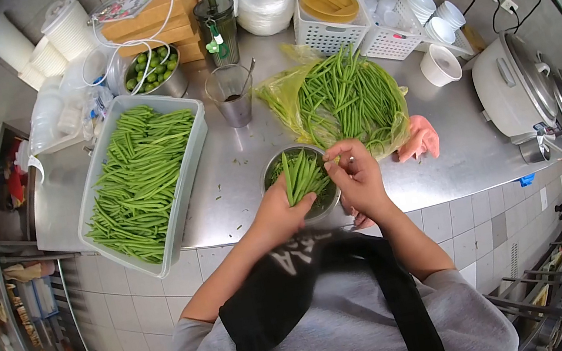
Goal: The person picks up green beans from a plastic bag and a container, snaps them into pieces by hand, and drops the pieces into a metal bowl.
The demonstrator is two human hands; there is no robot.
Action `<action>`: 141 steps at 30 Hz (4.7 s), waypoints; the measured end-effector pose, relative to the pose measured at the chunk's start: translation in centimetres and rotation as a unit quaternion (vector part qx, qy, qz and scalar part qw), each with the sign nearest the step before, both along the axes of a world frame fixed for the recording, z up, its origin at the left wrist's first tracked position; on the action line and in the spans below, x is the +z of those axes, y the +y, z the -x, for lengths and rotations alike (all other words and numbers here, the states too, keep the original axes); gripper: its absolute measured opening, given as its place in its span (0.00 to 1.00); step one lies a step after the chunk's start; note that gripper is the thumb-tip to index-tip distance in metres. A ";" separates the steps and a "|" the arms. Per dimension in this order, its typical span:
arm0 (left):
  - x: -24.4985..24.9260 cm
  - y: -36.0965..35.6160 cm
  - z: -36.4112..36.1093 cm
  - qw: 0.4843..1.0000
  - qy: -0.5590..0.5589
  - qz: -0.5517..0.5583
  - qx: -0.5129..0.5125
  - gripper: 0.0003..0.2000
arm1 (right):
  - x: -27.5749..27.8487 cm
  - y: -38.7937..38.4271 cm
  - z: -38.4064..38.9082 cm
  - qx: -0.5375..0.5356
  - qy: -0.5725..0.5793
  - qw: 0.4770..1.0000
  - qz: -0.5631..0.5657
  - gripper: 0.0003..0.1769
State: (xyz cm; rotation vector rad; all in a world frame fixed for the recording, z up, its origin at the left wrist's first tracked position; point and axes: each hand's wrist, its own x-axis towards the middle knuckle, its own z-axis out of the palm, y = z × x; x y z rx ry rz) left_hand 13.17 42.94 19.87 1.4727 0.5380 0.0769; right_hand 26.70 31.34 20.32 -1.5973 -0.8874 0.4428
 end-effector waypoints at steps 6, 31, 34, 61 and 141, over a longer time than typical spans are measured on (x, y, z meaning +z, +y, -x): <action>0.1 -0.1 -0.1 1.000 -0.001 -0.013 -0.019 0.19 | 1.0 0.1 -0.9 0.028 -0.478 0.878 0.003 0.15; -1.0 -0.2 0.0 0.995 -0.032 -0.083 -0.039 0.18 | 1.0 0.2 -0.3 0.033 -0.468 0.883 0.021 0.12; -1.2 -0.2 0.0 0.994 -0.024 -0.097 -0.039 0.18 | 0.8 0.1 0.4 0.026 -0.222 0.974 0.021 0.10; -1.4 -0.2 -0.1 0.989 0.000 -0.138 -0.061 0.21 | 2.1 0.2 -0.2 0.003 -0.351 0.936 -0.035 0.12; -1.1 0.2 0.6 0.832 -0.008 -0.554 0.023 0.14 | 3.7 -2.0 0.2 0.080 -0.174 0.980 0.049 0.06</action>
